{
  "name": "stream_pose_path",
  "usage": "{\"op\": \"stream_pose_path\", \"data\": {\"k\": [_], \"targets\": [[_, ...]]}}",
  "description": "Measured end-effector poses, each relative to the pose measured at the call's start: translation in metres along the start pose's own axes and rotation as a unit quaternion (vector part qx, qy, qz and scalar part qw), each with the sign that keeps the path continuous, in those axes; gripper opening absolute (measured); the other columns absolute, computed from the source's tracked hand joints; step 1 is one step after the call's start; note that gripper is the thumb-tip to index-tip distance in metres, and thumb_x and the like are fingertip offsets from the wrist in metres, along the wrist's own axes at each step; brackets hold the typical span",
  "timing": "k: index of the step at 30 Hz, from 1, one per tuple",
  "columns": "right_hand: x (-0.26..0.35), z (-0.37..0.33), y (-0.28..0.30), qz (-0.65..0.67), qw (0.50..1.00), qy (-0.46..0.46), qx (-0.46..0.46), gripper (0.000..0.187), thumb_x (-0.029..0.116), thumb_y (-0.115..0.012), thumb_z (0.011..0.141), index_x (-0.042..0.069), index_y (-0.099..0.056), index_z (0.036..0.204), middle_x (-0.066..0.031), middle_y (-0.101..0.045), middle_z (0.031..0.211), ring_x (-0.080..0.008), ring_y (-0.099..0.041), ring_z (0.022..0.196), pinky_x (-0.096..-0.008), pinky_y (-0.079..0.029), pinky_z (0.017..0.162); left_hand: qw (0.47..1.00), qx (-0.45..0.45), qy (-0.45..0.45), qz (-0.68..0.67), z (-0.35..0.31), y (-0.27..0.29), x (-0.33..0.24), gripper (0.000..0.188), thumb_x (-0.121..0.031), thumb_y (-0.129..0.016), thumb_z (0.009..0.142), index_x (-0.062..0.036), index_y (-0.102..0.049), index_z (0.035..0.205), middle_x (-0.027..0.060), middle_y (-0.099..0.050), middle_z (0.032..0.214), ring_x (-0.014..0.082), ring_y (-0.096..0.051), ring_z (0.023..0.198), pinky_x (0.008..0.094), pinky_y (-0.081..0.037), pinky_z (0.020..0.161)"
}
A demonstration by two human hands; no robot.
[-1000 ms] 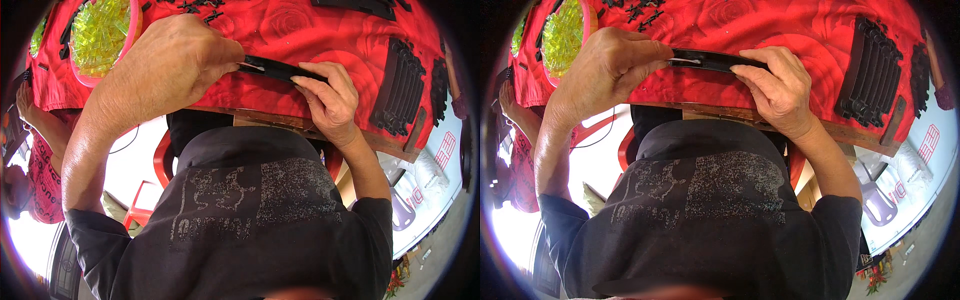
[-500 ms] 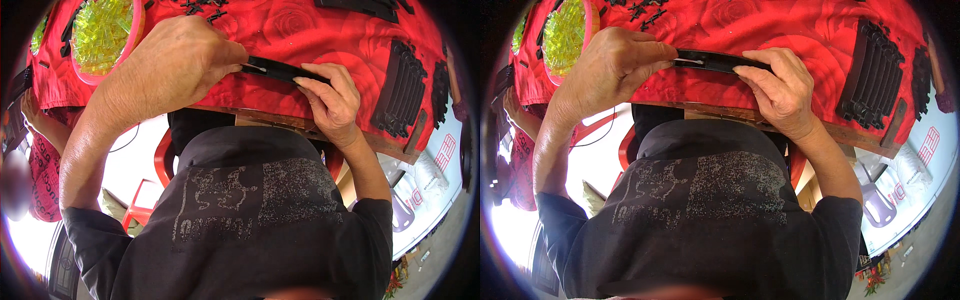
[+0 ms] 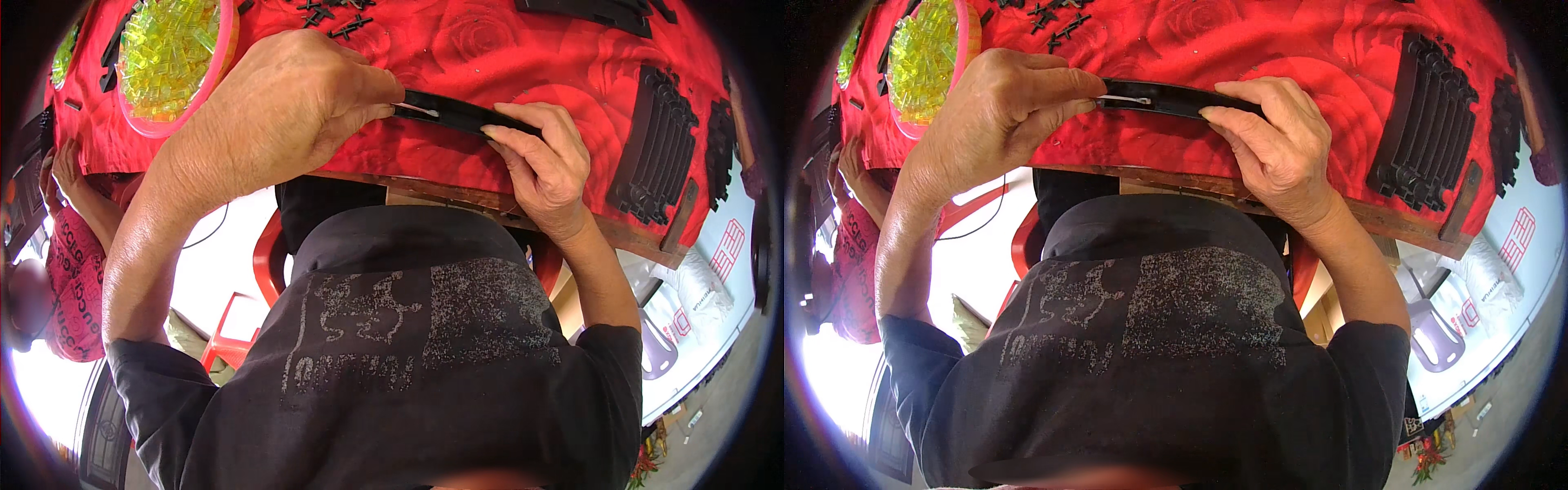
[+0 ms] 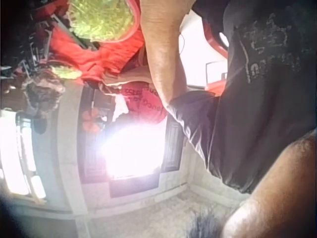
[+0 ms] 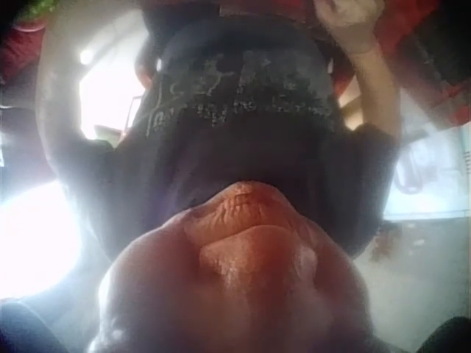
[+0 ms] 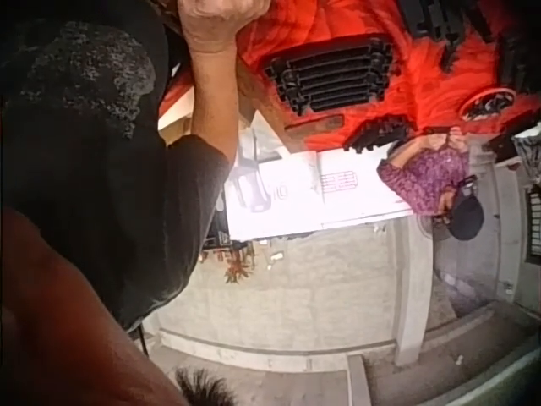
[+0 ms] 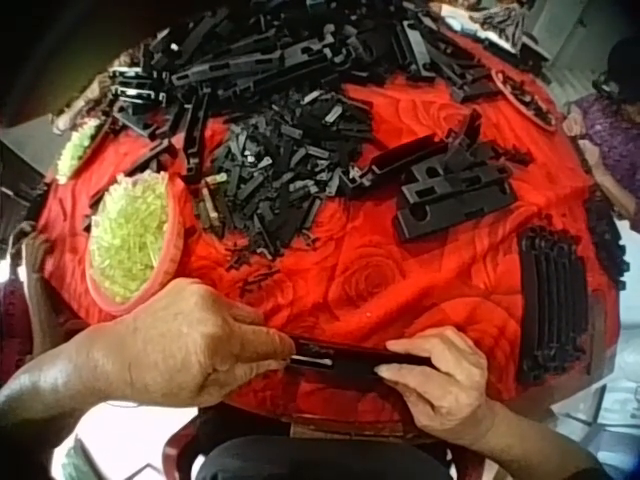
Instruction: The person applies material inside a plastic housing using a small tool, then inserts a spirit level vial and plastic components into the housing by hand, pressing them into place.
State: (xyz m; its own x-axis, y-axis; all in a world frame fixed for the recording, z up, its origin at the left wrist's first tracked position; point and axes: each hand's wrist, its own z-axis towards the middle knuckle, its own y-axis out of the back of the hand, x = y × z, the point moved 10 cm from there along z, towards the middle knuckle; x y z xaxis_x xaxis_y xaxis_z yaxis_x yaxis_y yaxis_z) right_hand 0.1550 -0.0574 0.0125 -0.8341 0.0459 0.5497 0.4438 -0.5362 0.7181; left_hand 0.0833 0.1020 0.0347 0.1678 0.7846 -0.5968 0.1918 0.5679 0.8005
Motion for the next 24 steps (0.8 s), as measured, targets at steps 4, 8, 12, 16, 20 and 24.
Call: {"op": "stream_pose_path", "data": {"k": [4,8,12,16,20,24], "targets": [[-0.0008,-0.0010,-0.0003,0.000,1.000,-0.003,0.002,0.026,0.001,-0.083,0.070,0.007,-0.075,0.094,-0.0087,-0.072,0.098,-0.0270,-0.067,0.083,-0.0355,-0.053,0.069,1.000,-0.001,-0.015,0.003,0.0002,-0.0012,-0.0002,0.018,-0.007,-0.070,0.091,0.0027,-0.074,0.106,0.0173,-0.073,0.090,0.0328,-0.072,0.081,0.0411,-0.057,0.070],[-0.0001,-0.0003,0.0011,0.000,1.000,-0.005,0.002,0.026,0.001,-0.082,0.070,0.007,-0.075,0.094,-0.0087,-0.072,0.098,-0.0271,-0.067,0.084,-0.0355,-0.053,0.069,1.000,0.004,-0.016,-0.004,0.0021,-0.0001,-0.0006,0.018,-0.007,-0.070,0.091,0.0031,-0.074,0.106,0.0175,-0.073,0.091,0.0329,-0.072,0.081,0.0415,-0.057,0.069],[-0.0006,-0.0005,0.0006,0.004,1.000,-0.005,0.001,0.025,0.001,-0.082,0.070,0.007,-0.075,0.094,-0.0090,-0.072,0.098,-0.0273,-0.067,0.084,-0.0357,-0.053,0.070,1.000,0.005,-0.026,-0.007,0.0022,-0.0003,-0.0010,0.019,-0.006,-0.069,0.090,0.0034,-0.074,0.105,0.0171,-0.071,0.088,0.0333,-0.072,0.079,0.0418,-0.057,0.067],[-0.0012,-0.0011,-0.0001,0.005,1.000,-0.004,0.001,0.025,0.001,-0.082,0.071,0.007,-0.075,0.094,-0.0092,-0.072,0.098,-0.0273,-0.067,0.084,-0.0357,-0.053,0.069,0.999,0.006,-0.040,0.010,0.0028,-0.0020,-0.0022,0.020,-0.005,-0.069,0.087,0.0036,-0.074,0.105,0.0159,-0.069,0.084,0.0330,-0.071,0.077,0.0420,-0.056,0.066],[-0.0012,-0.0005,0.0002,0.005,1.000,-0.004,0.003,0.025,0.001,-0.082,0.071,0.006,-0.075,0.094,-0.0092,-0.072,0.098,-0.0274,-0.067,0.084,-0.0355,-0.054,0.069,0.999,0.018,-0.029,0.019,0.0048,-0.0015,-0.0040,0.020,-0.005,-0.069,0.087,0.0036,-0.073,0.105,0.0159,-0.069,0.085,0.0329,-0.071,0.077,0.0420,-0.056,0.066],[-0.0012,-0.0004,-0.0001,0.010,1.000,-0.005,0.003,0.025,0.001,-0.082,0.071,0.006,-0.075,0.094,-0.0092,-0.072,0.098,-0.0274,-0.067,0.084,-0.0350,-0.054,0.068,0.999,0.014,-0.027,0.011,0.0017,-0.0023,-0.0011,0.019,-0.005,-0.069,0.090,0.0031,-0.074,0.106,0.0164,-0.072,0.090,0.0323,-0.072,0.081,0.0415,-0.058,0.068]]}}
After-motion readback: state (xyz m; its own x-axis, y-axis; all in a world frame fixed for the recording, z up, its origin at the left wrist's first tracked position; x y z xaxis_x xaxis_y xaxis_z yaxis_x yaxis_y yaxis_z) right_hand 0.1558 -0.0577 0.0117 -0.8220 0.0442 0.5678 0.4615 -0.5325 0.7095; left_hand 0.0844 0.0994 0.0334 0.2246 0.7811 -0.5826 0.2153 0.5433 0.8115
